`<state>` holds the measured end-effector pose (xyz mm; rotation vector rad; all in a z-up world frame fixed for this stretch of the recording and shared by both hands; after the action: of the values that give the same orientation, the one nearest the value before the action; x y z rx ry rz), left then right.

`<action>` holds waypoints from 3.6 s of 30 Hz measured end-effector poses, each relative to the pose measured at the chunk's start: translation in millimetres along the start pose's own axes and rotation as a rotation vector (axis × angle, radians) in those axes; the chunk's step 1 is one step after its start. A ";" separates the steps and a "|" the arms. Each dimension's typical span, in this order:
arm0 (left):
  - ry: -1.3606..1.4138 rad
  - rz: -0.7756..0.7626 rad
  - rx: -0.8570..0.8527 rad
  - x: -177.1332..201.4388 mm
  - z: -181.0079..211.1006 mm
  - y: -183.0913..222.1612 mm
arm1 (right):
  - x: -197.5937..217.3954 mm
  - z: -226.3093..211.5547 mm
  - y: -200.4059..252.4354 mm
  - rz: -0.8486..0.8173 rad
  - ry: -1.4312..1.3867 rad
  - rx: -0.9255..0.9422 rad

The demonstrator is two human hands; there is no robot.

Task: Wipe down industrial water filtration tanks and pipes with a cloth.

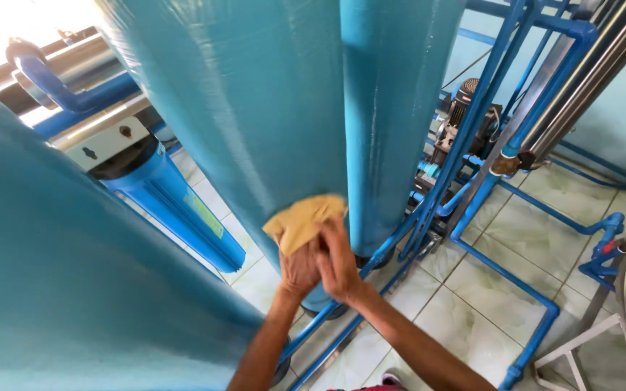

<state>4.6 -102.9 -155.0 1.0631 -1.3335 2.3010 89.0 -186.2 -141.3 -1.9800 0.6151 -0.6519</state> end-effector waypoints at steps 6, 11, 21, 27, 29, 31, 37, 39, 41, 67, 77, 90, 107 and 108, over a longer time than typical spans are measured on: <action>-0.129 0.264 -0.081 69.7 41.8 -103.3 | 48.8 -10.4 -127.5 0.060 0.128 0.105; -0.247 0.281 -0.204 147.6 89.5 -185.2 | 79.9 -46.0 -186.3 0.142 0.250 0.082; -0.165 0.168 -0.409 256.8 147.0 -237.6 | 57.9 -58.8 -244.9 0.266 0.069 0.224; 0.015 0.220 -0.384 246.4 130.7 -224.5 | 51.2 -22.2 -267.6 0.121 0.286 0.108; -0.041 0.296 -0.377 240.9 133.1 -226.0 | 52.5 -18.4 -281.8 0.172 0.257 0.216; -0.097 0.377 -0.369 235.1 136.0 -229.5 | 56.1 -12.8 -294.0 0.219 0.223 0.328; -0.240 0.495 -0.271 223.1 159.6 -257.6 | 76.4 7.8 -335.0 0.202 0.160 0.391; -0.411 0.583 -0.253 217.0 158.2 -270.3 | 83.5 14.4 -355.3 0.169 0.144 0.435; -0.468 0.605 -0.218 215.2 165.5 -293.8 | 90.6 31.3 -379.4 0.121 0.089 0.492; -0.593 0.618 0.160 229.6 190.7 -257.9 | 105.5 -39.7 -401.5 0.088 0.059 0.749; -0.907 0.377 -0.012 165.6 210.1 -285.8 | 110.0 57.1 -341.0 0.132 -0.203 0.409; -0.622 0.085 0.126 -50.7 109.2 -75.1 | 55.7 155.1 -41.2 0.032 -0.361 -0.068; -0.745 0.424 0.152 113.9 180.8 -220.8 | 102.4 40.8 -285.6 0.187 -0.146 0.498; -0.736 0.394 0.157 101.9 172.4 -206.5 | 97.9 44.8 -266.2 0.198 -0.095 0.530</action>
<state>128.5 -148.3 100.7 1.9886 -1.7590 2.4056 232.3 -104.8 93.9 -1.4281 0.5082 -0.5287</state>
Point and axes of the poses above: each hand's wrist, its own y-axis away from the middle knuckle, its own x-axis out of the back of the hand, z = x × y, the point moved 3 cm from there along -y, towards the middle knuckle, and after that the axes turned 9 degrees about x, right-handed, at the moved point
